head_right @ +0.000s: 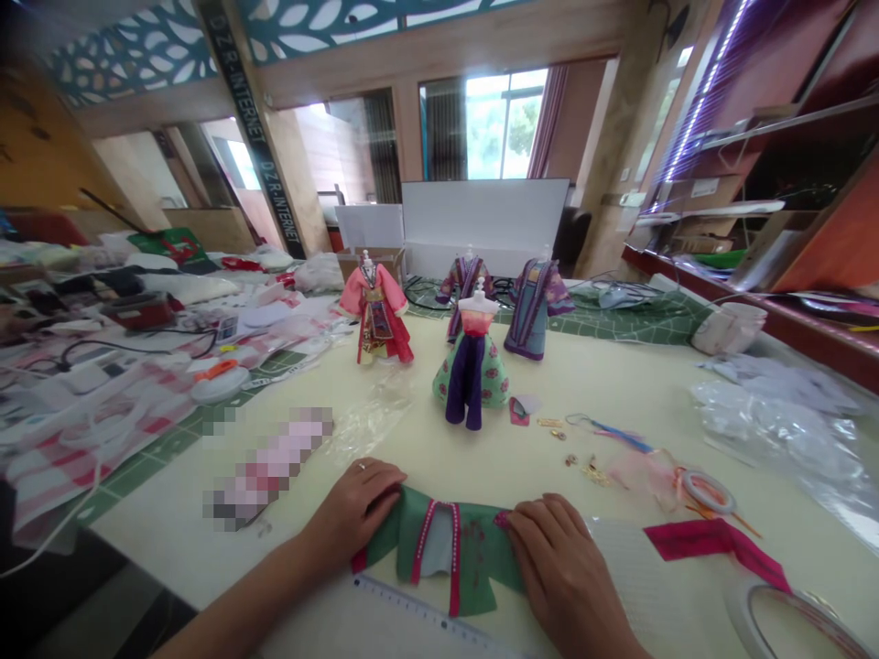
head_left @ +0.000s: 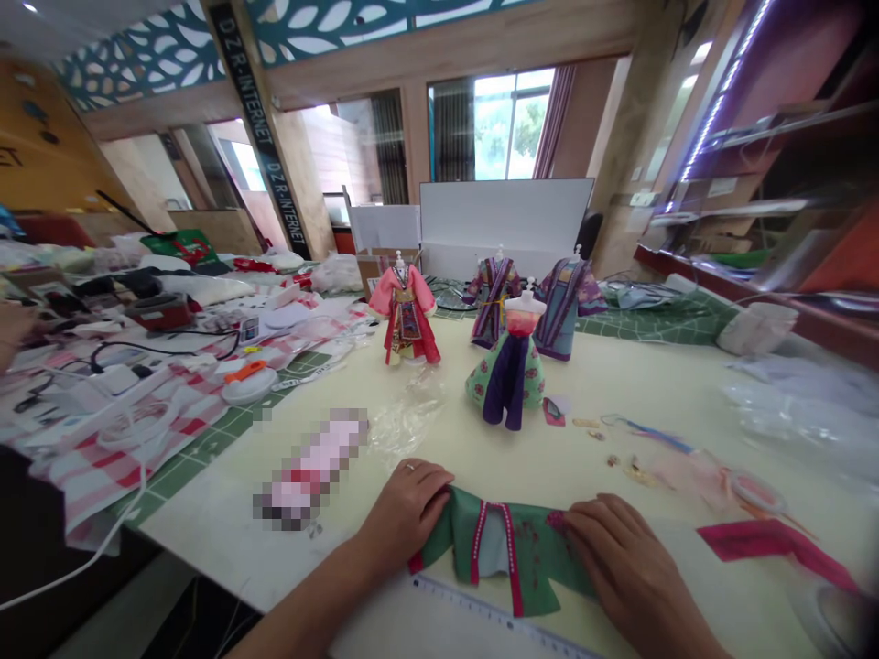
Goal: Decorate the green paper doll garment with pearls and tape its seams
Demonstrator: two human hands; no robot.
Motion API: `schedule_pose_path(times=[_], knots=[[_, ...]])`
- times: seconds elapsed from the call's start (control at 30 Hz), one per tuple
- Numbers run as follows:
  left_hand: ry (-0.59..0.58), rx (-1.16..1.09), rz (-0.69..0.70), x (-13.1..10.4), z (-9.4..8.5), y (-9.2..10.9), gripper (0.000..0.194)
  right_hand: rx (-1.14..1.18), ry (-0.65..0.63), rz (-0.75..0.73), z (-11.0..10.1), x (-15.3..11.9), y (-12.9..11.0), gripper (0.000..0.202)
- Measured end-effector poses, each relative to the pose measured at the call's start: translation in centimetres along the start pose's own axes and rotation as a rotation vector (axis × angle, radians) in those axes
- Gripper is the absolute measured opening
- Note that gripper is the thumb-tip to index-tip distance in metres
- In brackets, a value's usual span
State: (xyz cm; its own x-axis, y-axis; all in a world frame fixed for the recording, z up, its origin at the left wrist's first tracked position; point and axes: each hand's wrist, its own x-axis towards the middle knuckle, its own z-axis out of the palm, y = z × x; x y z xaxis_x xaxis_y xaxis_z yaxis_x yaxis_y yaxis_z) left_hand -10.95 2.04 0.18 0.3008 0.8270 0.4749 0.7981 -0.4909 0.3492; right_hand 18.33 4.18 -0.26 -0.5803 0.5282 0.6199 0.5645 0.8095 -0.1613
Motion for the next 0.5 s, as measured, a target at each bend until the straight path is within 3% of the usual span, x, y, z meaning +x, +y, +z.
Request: schedule_pose_path(times=[0.5], knots=[[0.059,0.067,-0.022,-0.47,-0.32,-0.38,0.019,-0.001,-0.007,-0.027,0.23,0.18,-0.68,0.016]])
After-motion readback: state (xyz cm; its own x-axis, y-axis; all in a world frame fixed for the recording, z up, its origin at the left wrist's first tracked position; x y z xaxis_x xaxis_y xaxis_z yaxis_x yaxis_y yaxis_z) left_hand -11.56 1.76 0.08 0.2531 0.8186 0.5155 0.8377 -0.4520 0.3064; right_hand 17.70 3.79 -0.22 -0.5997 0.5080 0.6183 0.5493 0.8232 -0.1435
